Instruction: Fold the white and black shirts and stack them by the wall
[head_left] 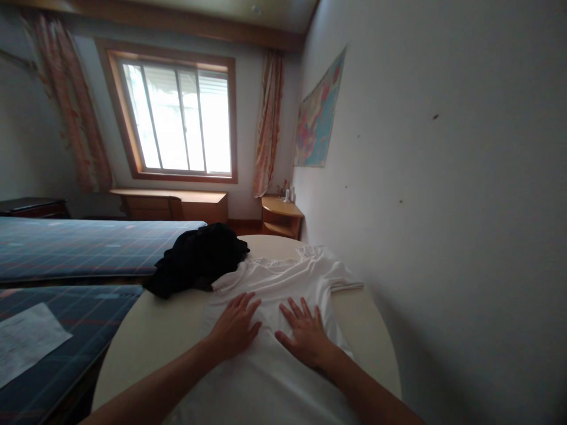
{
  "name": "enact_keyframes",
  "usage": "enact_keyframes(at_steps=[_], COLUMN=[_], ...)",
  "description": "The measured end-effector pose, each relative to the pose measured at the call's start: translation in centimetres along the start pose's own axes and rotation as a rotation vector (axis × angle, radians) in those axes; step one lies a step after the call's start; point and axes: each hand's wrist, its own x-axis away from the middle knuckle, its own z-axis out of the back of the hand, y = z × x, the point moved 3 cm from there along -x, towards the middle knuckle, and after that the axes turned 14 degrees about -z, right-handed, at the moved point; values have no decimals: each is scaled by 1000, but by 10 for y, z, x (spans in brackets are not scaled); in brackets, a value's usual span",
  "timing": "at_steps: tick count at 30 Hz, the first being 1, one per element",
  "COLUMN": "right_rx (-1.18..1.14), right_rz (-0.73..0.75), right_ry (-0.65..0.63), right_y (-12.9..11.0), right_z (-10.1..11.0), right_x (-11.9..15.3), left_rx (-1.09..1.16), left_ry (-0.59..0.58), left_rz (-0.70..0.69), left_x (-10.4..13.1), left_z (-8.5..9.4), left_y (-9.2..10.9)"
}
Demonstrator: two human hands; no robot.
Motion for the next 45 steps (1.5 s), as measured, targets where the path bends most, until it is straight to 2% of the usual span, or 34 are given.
enact_keyframes(at_steps=[3, 6, 10, 14, 17, 19, 21, 24, 26, 29, 31, 34, 38, 40, 42, 45], right_rx=[2, -8, -26, -28, -26, -23, -9, 19, 19, 19, 24, 27, 39, 43, 47, 57], right_rz=[-49, -66, -78, -99, -87, -84, -95, -121, -165, -228, -220, -208, -193, -193, -188, -176], right_ry=[13, 31, 45, 42, 4, 12, 52, 92, 72, 55, 65, 55, 25, 14, 37, 151], right_y=[4, 10, 14, 8, 4, 4, 6, 11, 16, 21, 22, 19, 13, 11, 9, 9], right_z=[0, 1, -2, -12, -17, -15, -8, 4, 9, 9, 6, -3, -11, -11, -6, 11], right_x=[7, 11, 20, 43, 55, 50, 34, -3, -26, -43, -41, -22, 12, 21, 19, -4], left_rx=[63, 84, 104, 141, 144, 121, 92, 84, 102, 93, 77, 58, 59, 70, 73, 24], left_ry=[31, 39, 30, -77, -116, -95, -59, -10, -3, 31, 36, -2, -83, -122, -134, -95], left_rz=[-96, -90, -61, -53, -18, 52, 110, 91, 93, 141, 149, 150, 158, 166, 183, 231], left_x=[-3, 6, 25, 50, 56, 47, 26, -17, -43, -61, -58, -35, 1, 10, 6, -18], left_z=[-14, -20, -14, -12, -12, -12, -11, -11, -15, -24, -31, -36, -34, -30, -23, -7], left_y=[14, 14, 13, 19, 23, 22, 20, 14, 6, -6, -9, -3, 13, 17, 15, -1])
